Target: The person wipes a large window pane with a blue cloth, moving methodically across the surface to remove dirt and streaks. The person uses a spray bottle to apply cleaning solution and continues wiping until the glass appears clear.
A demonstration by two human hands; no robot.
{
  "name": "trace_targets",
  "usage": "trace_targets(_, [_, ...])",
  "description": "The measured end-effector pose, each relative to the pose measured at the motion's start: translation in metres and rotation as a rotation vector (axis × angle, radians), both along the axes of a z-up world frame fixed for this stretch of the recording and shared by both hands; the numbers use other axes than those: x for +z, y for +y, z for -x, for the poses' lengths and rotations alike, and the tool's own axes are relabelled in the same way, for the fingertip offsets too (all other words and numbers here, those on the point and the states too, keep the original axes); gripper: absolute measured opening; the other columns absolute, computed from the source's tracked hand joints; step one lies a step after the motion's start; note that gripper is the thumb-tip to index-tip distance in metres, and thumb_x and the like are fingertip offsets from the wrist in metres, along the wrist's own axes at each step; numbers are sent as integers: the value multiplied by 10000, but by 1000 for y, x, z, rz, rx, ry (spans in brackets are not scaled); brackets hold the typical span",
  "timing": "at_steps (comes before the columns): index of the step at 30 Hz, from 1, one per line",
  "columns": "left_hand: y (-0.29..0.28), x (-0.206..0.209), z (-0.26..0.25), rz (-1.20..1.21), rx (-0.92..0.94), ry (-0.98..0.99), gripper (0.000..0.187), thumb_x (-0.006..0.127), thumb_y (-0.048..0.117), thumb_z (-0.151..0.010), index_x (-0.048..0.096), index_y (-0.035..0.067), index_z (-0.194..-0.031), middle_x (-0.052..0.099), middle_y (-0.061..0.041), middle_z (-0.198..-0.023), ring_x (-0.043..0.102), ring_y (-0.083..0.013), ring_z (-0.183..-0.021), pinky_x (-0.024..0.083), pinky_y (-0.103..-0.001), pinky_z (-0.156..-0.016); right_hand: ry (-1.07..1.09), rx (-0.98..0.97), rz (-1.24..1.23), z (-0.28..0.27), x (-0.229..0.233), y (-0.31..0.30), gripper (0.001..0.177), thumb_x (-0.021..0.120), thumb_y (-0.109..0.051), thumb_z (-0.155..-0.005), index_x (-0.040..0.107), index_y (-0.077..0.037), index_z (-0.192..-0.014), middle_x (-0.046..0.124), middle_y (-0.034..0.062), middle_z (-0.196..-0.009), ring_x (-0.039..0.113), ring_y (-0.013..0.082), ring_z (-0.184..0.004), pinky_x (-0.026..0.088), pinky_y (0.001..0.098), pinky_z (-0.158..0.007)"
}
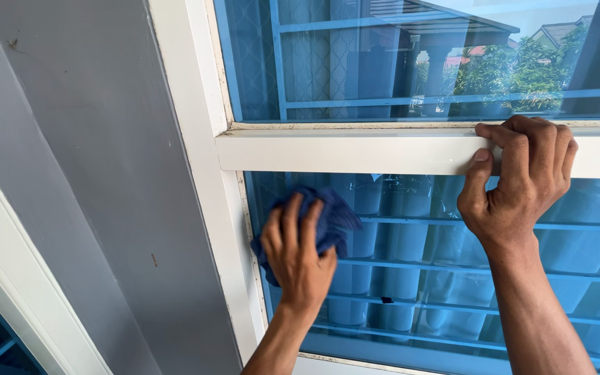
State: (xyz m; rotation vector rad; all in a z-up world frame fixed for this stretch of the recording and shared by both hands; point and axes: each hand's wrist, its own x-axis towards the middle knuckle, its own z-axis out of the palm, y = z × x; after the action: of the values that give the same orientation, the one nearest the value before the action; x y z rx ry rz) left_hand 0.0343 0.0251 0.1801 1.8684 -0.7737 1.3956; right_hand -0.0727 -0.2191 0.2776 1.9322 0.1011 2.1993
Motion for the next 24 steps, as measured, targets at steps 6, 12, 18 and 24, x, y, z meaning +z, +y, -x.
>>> trace_targets(6, [18, 44, -13, 208, 196, 98, 937, 930, 191, -673, 461, 53, -1472, 447, -220, -1542, 421, -414, -1326, 318, -541, -1058, 19, 18, -5, 4, 1, 3, 217, 599, -29, -993, 716, -50, -1175, 588, 107, -1130, 544, 234, -1044, 411, 355, -937])
trace_targets(12, [-3, 20, 4, 76, 69, 15, 981, 938, 210, -601, 487, 56, -1457, 452, -231, -1512, 441, -421, -1294, 320, -526, -1042, 2, 19, -10, 2, 1, 2, 203, 597, -33, -984, 711, -51, -1151, 610, 110, -1144, 542, 231, -1029, 414, 356, -926])
trace_targets(18, [24, 35, -8, 92, 238, 73, 993, 954, 278, -620, 504, 27, -1469, 499, -170, -1515, 499, -359, -1226, 355, -496, -981, -7, 6, 1, 1, 1, 2, 222, 592, -31, -979, 719, -52, -1160, 611, 104, -1136, 544, 227, -1021, 412, 355, -918])
trace_targets(24, [30, 43, -8, 122, 294, 74, 919, 929, 296, -649, 546, 0, -1430, 551, -179, -1469, 550, -307, -1127, 376, -448, -922, -5, -8, 15, 0, 1, -1, 215, 587, -39, -995, 713, -53, -1169, 594, 95, -1129, 545, 225, -1037, 415, 351, -929])
